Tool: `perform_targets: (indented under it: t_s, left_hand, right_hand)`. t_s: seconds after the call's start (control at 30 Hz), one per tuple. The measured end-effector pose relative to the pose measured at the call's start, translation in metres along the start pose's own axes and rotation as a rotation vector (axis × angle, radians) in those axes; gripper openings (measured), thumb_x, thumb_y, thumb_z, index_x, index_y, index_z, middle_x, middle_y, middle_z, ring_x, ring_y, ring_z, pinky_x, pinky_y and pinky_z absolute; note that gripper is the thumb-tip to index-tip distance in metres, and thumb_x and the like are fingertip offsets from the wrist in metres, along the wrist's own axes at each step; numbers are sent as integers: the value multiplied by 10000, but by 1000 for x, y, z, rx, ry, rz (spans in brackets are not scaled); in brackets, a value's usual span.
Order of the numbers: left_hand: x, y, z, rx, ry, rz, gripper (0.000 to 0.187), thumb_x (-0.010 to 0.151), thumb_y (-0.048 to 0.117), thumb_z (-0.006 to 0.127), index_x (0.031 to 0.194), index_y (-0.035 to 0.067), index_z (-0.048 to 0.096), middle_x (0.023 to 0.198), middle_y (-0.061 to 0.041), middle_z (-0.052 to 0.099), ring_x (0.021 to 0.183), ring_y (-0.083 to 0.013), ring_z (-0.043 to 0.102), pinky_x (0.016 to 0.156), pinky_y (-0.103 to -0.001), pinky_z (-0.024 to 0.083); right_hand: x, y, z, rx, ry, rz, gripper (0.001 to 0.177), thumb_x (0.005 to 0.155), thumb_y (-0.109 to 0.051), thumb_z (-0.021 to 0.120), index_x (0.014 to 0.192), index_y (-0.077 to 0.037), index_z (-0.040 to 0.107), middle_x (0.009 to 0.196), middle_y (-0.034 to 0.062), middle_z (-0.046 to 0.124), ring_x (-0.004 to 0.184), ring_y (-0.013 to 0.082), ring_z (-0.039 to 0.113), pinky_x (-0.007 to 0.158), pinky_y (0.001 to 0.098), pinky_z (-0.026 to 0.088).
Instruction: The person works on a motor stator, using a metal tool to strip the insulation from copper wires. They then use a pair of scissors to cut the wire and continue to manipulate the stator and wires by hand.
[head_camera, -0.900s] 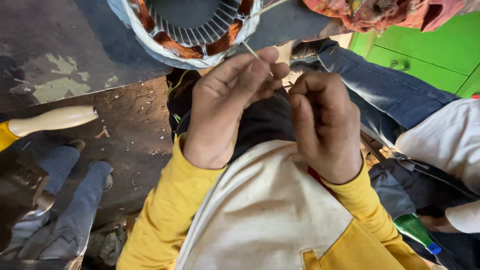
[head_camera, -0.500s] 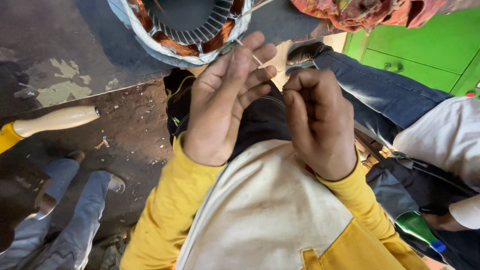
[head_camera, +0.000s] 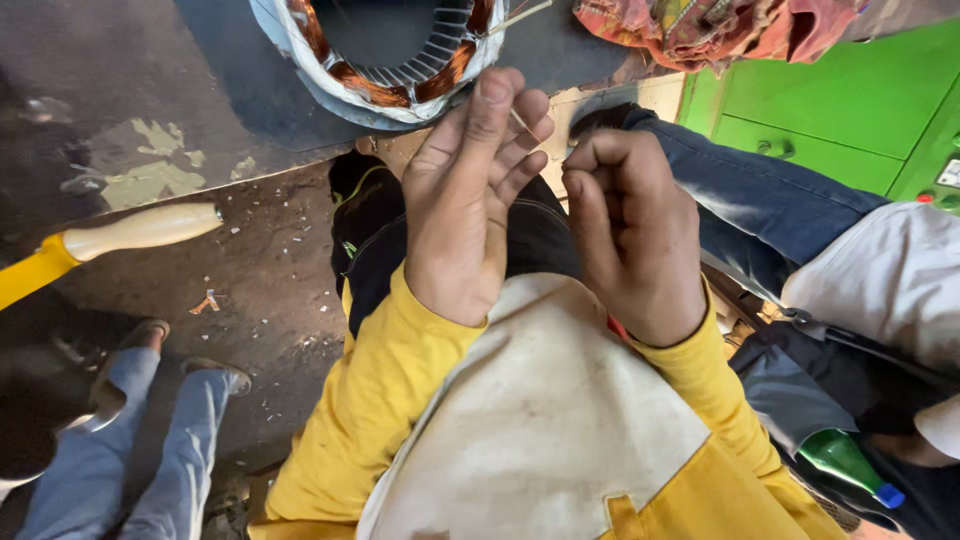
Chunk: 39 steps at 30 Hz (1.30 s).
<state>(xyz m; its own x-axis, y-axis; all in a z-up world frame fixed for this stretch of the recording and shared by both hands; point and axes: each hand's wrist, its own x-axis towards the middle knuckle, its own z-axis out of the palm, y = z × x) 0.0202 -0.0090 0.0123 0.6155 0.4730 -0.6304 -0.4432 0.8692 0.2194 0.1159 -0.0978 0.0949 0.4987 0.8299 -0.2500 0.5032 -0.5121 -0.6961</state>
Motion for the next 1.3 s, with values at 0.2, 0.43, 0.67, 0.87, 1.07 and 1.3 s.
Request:
perform_targets:
  t_s: [0.2, 0.43, 0.67, 0.87, 1.07, 1.3]
  left_hand:
    - [-38, 18, -18, 849, -29, 452, 290, 1082, 209, 666, 1316, 37, 659, 1215, -75, 746, 1024, -141, 767, 897, -297, 639]
    - [-38, 49, -25, 1537, -163, 1141, 288, 1028, 92, 828, 1294, 102, 719, 1130, -79, 672, 940, -227, 703, 825, -328, 580]
    - [-44, 54, -29, 1638, -155, 1256, 228, 1028, 83, 823, 1232, 92, 722, 1143, -59, 680, 970, -229, 714, 838, -333, 573]
    - [-70, 59, -31, 1813, 64, 1208, 228, 989, 96, 817, 1203, 129, 745, 1159, -48, 706, 984, -232, 720, 858, -337, 574]
    - [-125, 43, 39, 1858, 504, 1075, 219, 1034, 3, 728, 1241, 74, 722, 1197, -106, 703, 1053, -259, 719, 910, -340, 572]
    - [-40, 14, 86, 1765, 505, 1095, 289, 1033, 198, 678, 1280, 47, 678, 1260, -96, 680, 1008, -253, 691, 825, -360, 566]
  right_hand:
    - [0, -9, 5, 35, -12, 1, 230, 1054, -35, 693, 1282, -24, 660, 807, -32, 461, 658, 25, 350, 589, 204, 316]
    - [8, -19, 13, 339, -117, 43, 239, 1056, -44, 632, 1293, -21, 661, 879, -30, 557, 693, 30, 399, 622, 212, 336]
    - [55, 7, -12, -240, 195, -550, 157, 1095, 7, 685, 1245, 5, 641, 1155, 144, 661, 1072, 277, 646, 930, 366, 521]
    - [103, 22, -24, -126, -29, -636, 155, 1053, -23, 755, 1179, -6, 666, 1102, 133, 681, 978, 254, 700, 850, 333, 539]
    - [130, 21, -58, -79, -246, -621, 139, 1046, -59, 765, 1148, -17, 681, 1011, 79, 696, 863, 155, 695, 749, 272, 531]
    - [139, 21, -74, 20, -459, -366, 74, 988, -25, 712, 1048, -14, 670, 893, -7, 637, 752, 40, 579, 652, 202, 473]
